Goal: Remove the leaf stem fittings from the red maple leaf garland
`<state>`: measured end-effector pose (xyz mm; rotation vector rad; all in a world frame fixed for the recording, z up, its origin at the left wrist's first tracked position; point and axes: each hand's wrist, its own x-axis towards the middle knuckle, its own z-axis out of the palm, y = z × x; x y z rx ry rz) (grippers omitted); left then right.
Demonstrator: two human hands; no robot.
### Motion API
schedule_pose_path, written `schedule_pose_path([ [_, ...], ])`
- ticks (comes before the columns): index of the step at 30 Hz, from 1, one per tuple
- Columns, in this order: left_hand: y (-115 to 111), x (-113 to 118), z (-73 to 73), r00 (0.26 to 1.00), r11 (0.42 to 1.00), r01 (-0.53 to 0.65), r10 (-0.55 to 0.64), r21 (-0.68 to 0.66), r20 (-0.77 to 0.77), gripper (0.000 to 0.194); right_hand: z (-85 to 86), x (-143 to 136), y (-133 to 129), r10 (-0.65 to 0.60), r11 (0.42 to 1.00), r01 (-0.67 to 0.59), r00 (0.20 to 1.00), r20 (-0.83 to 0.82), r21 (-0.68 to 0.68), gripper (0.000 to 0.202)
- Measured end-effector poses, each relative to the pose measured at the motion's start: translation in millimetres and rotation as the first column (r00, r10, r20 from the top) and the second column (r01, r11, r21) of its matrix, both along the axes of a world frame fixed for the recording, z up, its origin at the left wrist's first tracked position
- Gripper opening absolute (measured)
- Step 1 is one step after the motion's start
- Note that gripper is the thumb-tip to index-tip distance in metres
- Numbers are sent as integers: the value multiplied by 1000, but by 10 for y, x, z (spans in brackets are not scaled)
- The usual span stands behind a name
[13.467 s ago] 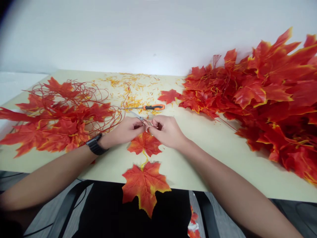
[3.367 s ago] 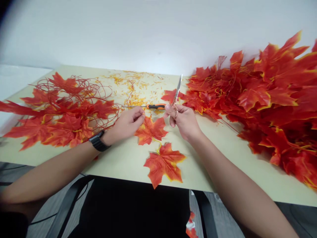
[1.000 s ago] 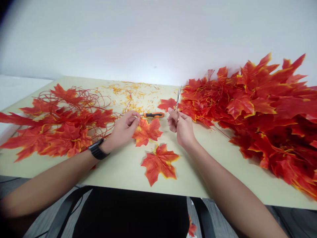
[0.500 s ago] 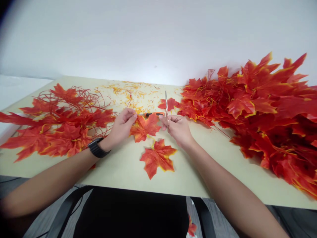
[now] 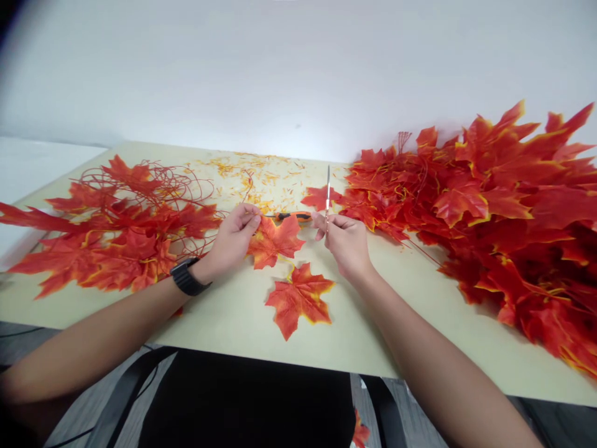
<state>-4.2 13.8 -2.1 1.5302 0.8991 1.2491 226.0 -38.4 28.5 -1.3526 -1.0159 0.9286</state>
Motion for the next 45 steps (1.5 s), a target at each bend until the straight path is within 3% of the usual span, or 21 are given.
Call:
schedule_pose_path([
  [5, 0, 5, 5, 1000, 1000, 7, -6, -9, 11, 7, 1, -26, -32, 1, 999, -6, 991, 135, 33, 45],
  [10, -13, 0, 18, 999, 998, 30, -28, -59, 41, 7, 40, -86, -78, 50, 985, -100, 946, 321, 140, 57],
  [17, 2, -20, 43, 996, 992, 56, -47, -116, 79, 20, -13, -81, -107, 299, 946, -325, 882, 365, 10, 58],
  [25, 45, -39, 41, 998, 994, 25, -20, -104, 52, 21, -108, -33, -100, 405, 904, -418, 766, 499, -92, 50],
  [32, 27, -30, 34, 999, 998, 52, -52, -37, 16, 15, -122, -31, -93, 347, 917, -388, 665, 662, -92, 39],
  [45, -21, 12, 47, 997, 997, 77, -77, 22, 0, 5, -125, -68, -96, 376, 906, -406, 646, 664, -117, 43],
])
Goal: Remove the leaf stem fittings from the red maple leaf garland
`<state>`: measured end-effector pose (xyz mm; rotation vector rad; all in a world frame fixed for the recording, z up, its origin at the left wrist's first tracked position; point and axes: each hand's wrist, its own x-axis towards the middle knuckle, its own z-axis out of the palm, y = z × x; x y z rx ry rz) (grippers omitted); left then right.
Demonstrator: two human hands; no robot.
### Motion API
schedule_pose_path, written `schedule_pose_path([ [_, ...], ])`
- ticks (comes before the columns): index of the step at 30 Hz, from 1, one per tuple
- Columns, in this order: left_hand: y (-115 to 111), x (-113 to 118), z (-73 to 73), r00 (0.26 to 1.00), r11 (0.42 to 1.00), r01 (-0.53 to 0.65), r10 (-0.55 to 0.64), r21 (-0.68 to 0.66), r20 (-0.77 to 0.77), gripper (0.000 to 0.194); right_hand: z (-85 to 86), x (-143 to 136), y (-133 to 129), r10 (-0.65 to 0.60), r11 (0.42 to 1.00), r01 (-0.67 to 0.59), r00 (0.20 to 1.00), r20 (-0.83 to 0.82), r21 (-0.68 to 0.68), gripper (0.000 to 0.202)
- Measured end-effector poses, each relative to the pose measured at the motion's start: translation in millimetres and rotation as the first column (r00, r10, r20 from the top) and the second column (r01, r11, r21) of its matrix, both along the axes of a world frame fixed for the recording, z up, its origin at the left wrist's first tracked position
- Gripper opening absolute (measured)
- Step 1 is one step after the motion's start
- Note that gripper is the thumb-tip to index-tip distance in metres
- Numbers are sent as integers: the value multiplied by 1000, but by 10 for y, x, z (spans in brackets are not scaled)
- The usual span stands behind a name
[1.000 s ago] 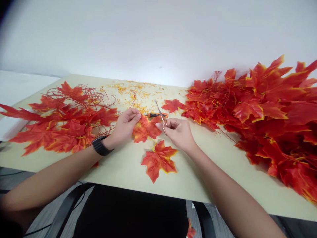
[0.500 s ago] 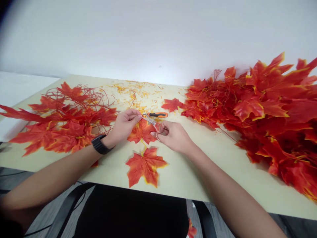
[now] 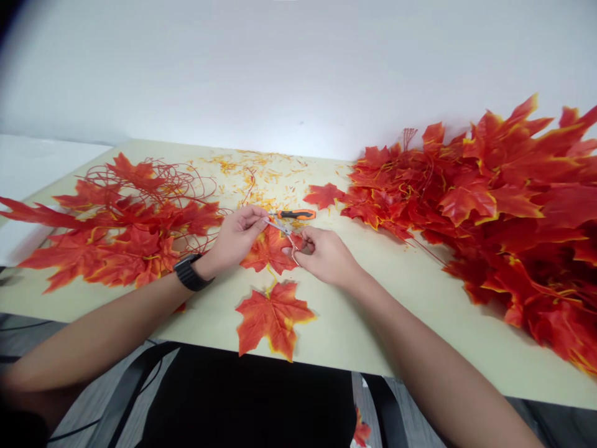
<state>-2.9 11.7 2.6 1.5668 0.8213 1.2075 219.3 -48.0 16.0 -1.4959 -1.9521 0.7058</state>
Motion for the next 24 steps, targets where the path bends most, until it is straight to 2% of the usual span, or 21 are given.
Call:
schedule_pose_path([
  [8, -43, 11, 44, 1000, 1000, 17, -17, 5, -5, 1, -50, 1, 9, 6, 999, -8, 999, -53, -43, 40],
  [24, -43, 26, 5, 997, 998, 47, -45, 35, -57, 4, -92, 16, 30, -4, 1000, 2, 996, -90, -23, 37],
])
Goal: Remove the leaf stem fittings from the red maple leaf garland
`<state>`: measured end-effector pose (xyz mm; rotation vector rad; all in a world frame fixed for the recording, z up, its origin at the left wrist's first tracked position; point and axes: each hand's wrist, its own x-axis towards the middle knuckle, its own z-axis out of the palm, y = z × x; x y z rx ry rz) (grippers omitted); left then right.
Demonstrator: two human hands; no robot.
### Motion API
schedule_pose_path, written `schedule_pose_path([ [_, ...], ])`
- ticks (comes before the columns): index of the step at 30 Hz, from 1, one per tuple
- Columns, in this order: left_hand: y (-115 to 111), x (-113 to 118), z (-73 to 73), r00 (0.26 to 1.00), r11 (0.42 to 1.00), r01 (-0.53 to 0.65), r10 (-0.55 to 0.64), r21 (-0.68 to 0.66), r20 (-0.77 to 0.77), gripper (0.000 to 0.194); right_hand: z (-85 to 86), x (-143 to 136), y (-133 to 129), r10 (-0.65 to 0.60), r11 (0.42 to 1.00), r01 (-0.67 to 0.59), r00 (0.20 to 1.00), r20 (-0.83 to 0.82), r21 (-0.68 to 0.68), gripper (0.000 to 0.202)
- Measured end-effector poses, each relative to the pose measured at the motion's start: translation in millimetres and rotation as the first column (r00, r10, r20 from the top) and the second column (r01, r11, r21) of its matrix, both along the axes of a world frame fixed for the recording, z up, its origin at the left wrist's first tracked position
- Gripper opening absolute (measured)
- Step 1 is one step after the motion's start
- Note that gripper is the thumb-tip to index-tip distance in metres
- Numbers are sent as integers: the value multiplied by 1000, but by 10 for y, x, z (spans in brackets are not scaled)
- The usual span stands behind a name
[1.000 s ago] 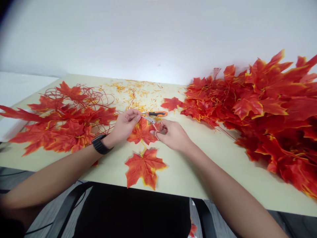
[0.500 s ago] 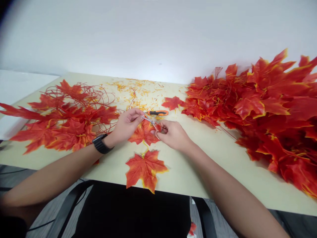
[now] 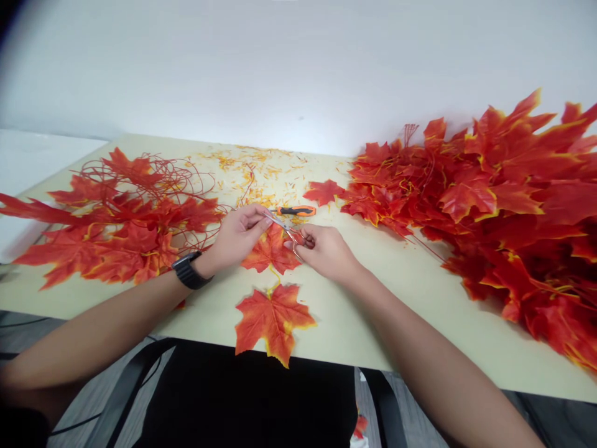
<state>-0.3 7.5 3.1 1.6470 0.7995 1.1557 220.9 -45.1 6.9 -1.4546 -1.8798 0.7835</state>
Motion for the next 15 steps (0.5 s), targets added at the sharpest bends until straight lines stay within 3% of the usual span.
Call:
schedule_pose_path([
  [15, -8, 2, -27, 1000, 1000, -12, 12, 9, 7, 8, -35, -10, 38, -39, 998, 38, 999, 28, 43, 24],
])
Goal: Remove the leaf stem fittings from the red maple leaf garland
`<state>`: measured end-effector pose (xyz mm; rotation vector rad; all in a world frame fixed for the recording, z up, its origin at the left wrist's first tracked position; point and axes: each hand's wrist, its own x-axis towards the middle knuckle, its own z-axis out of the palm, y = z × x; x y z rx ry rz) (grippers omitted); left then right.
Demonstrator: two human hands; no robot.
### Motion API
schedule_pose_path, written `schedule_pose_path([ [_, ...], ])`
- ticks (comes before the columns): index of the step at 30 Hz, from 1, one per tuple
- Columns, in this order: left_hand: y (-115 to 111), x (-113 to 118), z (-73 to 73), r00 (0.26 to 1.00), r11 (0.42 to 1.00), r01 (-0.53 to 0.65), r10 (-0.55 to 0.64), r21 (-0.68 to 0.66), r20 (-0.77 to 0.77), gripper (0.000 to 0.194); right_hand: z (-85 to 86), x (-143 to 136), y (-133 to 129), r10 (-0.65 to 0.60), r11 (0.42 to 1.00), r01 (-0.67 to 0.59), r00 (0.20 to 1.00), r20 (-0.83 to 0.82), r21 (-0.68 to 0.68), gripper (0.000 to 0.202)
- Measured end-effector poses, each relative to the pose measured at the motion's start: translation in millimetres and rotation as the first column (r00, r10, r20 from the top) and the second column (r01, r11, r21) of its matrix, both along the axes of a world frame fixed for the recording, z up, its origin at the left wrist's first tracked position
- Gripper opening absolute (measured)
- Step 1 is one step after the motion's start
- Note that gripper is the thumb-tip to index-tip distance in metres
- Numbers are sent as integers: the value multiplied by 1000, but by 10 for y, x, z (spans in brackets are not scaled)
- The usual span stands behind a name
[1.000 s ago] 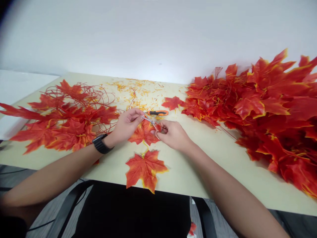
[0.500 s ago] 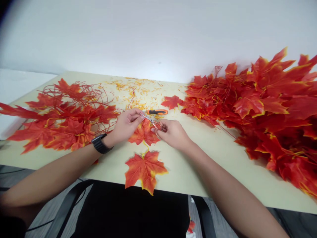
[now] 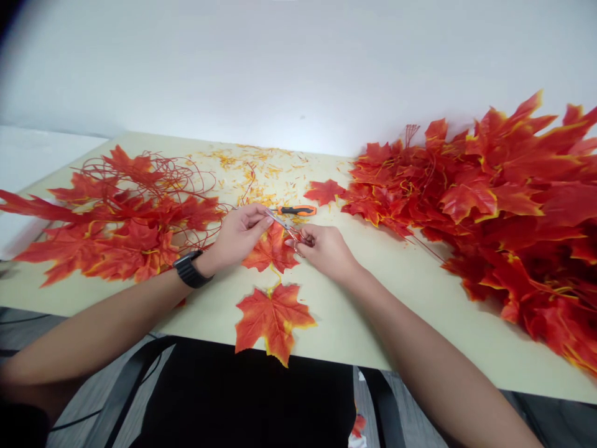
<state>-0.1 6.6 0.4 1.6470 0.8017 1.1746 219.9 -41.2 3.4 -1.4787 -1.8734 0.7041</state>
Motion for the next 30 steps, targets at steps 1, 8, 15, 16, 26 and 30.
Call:
schedule_pose_path([
  [1, -2, -1, 0, 1000, 1000, 0, 0, 2, -3, 8, -5, 3, 5, -1, 1000, 1, 1000, -3, 1, 24],
  [8, -8, -6, -9, 999, 1000, -3, 4, 24, -38, 14, -29, 10, 17, -29, 999, 28, 998, -57, -16, 31],
  [15, 9, -9, 8, 999, 999, -32, 32, 25, 10, 12, 171, -38, -3, -204, 971, 231, 937, -283, 64, 52],
  [16, 10, -6, 10, 999, 999, -34, 34, 27, 18, 12, 194, -43, -6, -203, 975, 220, 936, -287, 28, 54],
  [26, -10, -8, 79, 993, 998, -59, 60, -15, 100, 20, 214, -111, -69, -90, 969, -24, 891, -445, -245, 60],
  [30, 11, -39, 108, 971, 965, 1, 62, -263, 232, 54, 241, -59, -26, -180, 979, 103, 847, -500, -178, 57],
])
